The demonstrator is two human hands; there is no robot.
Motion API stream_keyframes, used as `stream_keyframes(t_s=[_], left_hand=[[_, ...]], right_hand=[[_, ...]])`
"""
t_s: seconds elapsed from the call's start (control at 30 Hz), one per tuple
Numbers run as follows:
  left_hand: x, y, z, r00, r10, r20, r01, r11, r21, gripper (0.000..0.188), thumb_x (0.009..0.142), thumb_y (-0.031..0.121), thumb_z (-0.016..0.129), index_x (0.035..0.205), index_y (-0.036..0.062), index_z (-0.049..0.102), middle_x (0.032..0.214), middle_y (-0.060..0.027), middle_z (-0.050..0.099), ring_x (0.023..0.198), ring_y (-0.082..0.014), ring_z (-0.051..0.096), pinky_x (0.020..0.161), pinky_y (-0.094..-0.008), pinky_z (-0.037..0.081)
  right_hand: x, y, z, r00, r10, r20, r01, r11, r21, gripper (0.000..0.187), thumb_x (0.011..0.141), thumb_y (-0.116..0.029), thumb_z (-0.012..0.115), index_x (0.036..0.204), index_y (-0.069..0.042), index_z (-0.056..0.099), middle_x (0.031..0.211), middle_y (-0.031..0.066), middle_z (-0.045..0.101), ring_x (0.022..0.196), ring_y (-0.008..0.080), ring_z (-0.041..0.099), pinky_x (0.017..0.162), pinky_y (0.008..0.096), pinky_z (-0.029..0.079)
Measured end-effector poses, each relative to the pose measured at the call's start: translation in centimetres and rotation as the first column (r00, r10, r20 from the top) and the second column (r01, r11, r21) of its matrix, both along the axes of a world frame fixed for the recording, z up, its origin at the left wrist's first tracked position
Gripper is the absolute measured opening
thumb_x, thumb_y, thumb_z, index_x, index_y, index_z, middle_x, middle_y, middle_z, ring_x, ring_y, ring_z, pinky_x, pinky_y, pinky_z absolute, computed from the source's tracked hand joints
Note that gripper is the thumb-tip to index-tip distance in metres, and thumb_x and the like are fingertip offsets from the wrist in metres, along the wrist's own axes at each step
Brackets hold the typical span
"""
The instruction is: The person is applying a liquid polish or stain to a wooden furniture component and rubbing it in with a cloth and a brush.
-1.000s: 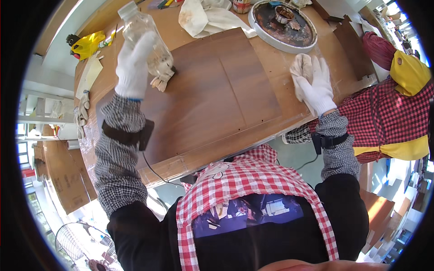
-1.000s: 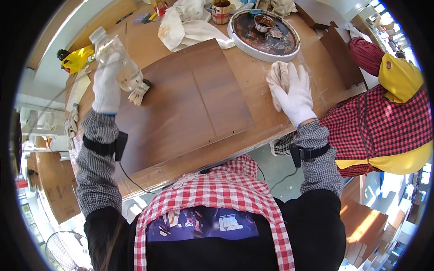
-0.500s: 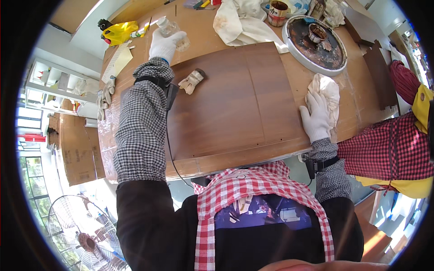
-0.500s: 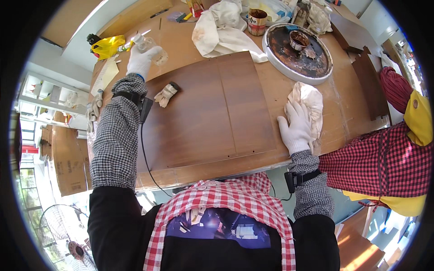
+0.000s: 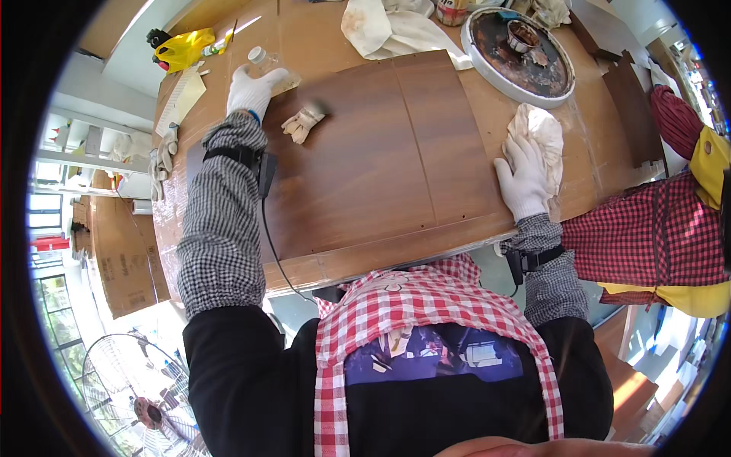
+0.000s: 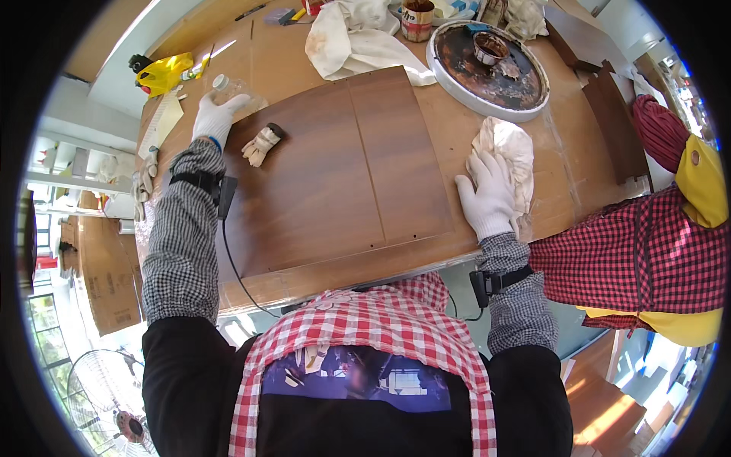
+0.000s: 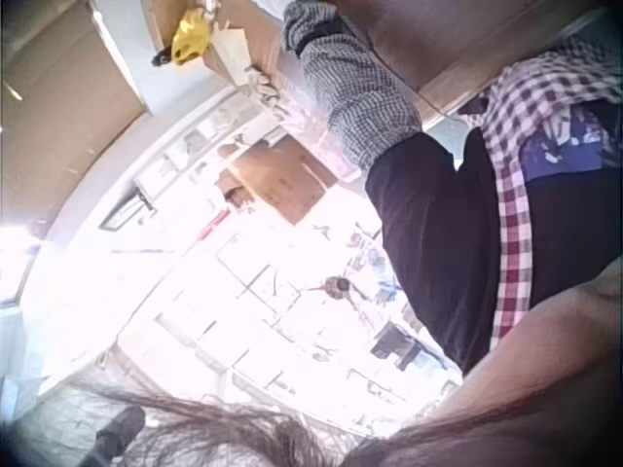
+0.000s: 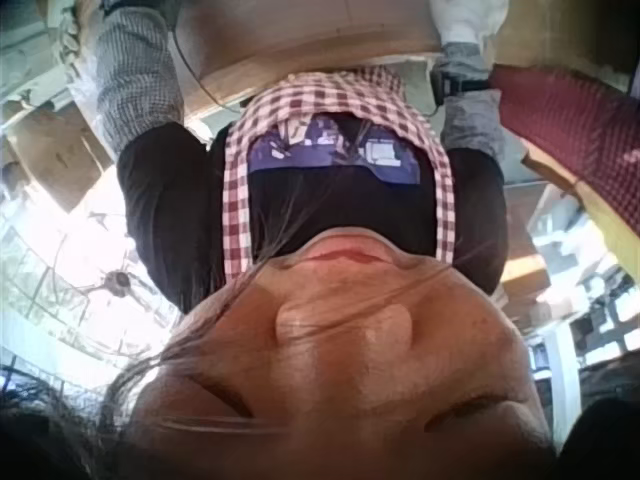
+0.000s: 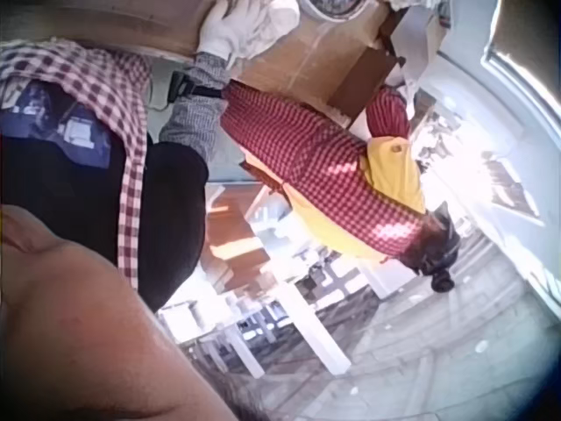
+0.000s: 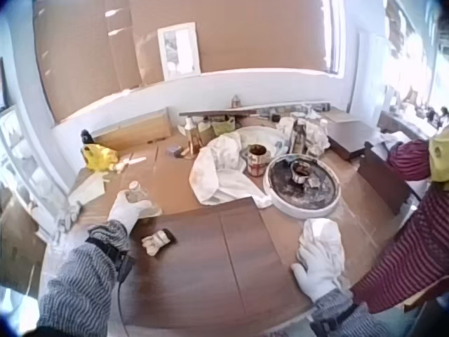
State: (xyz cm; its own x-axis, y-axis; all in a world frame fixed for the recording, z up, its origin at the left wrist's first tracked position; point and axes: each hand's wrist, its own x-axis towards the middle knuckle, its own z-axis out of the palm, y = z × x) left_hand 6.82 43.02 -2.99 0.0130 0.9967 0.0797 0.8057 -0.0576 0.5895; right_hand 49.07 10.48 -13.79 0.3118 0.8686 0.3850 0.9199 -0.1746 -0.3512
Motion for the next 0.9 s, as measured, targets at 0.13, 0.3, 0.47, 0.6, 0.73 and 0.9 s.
stream_keyframes(t_s=[0.13, 0.3, 0.47, 0.6, 0.73, 0.9], left_hand=[[0.6, -6.4, 1.5, 0.978, 0.138, 0.154, -0.153, 0.985, 0.085, 0.099, 0.082, 0.060, 0.078, 0.147, -0.0075, 0.047, 0.144, -0.0248, 0.058, 0.138, -0.0327, 0.054, 0.116, -0.0388, 0.040], [0.1, -12.9, 1.1, 0.980, -0.166, 0.106, 0.178, 0.978, -0.108, 0.086, 0.077, 0.055, 0.081, 0.143, 0.0052, 0.058, 0.146, -0.0200, 0.055, 0.136, -0.0327, 0.053, 0.115, -0.0409, 0.041], [2.0, -14.1, 0.2, 0.913, -0.311, -0.265, 0.342, 0.937, 0.077, 0.074, 0.076, 0.047, 0.083, 0.134, 0.0046, 0.064, 0.133, -0.0163, 0.063, 0.128, -0.0341, 0.056, 0.110, -0.0431, 0.045], [3.3, -13.9, 1.6, 0.929, -0.335, -0.157, 0.339, 0.941, 0.001, 0.067, 0.079, 0.041, 0.082, 0.132, 0.0045, 0.065, 0.130, -0.0157, 0.065, 0.123, -0.0326, 0.060, 0.107, -0.0414, 0.046], [3.0, -12.2, -0.1, 0.778, -0.272, 0.566, 0.324, 0.946, 0.010, 0.062, 0.086, 0.033, 0.080, 0.138, 0.0062, 0.062, 0.126, -0.0109, 0.070, 0.121, -0.0213, 0.063, 0.104, -0.0328, 0.047], [0.1, -9.5, -4.1, -0.192, -0.073, 0.979, 0.423, 0.894, 0.149, 0.048, 0.095, -0.008, 0.055, 0.142, 0.0000, 0.047, 0.130, -0.0150, 0.063, 0.127, -0.0339, 0.061, 0.119, -0.0543, 0.041]], right_hand=[[0.7, -0.5, 0.2, 1.000, 0.008, -0.028, -0.008, 1.000, -0.001, 0.044, 0.086, -0.026, 0.075, 0.123, -0.004, 0.071, 0.137, 0.0188, 0.062, 0.135, 0.0435, 0.050, 0.117, 0.0486, 0.037], [1.1, 0.2, 6.2, 0.998, 0.033, -0.056, -0.027, 0.995, 0.101, 0.053, 0.086, -0.036, 0.074, 0.129, -0.005, 0.069, 0.138, 0.0216, 0.059, 0.131, 0.0427, 0.051, 0.115, 0.0478, 0.038], [2.9, 3.2, 5.0, 0.886, -0.333, 0.323, 0.394, 0.908, -0.144, 0.079, 0.087, -0.060, 0.065, 0.145, -0.008, 0.056, 0.150, 0.0219, 0.049, 0.133, 0.0386, 0.052, 0.110, 0.0471, 0.043], [5.2, 3.0, 3.2, 0.921, -0.252, 0.297, 0.330, 0.911, -0.248, 0.062, 0.093, -0.042, 0.067, 0.141, -0.004, 0.059, 0.126, 0.0210, 0.067, 0.108, 0.0293, 0.069, 0.089, 0.0422, 0.055], [6.2, 2.5, 4.4, 0.388, -0.253, -0.887, 0.205, 0.961, -0.184, 0.037, 0.101, -0.011, 0.059, 0.136, 0.001, 0.062, 0.105, 0.0076, 0.073, 0.080, 0.0125, 0.066, 0.068, 0.0264, 0.054], [-1.4, -2.5, 12.1, 0.652, 0.019, -0.758, -0.030, 1.000, -0.001, 0.040, 0.098, -0.003, 0.054, 0.137, 0.002, 0.060, 0.105, 0.0061, 0.069, 0.085, 0.0101, 0.065, 0.072, 0.0253, 0.053]])
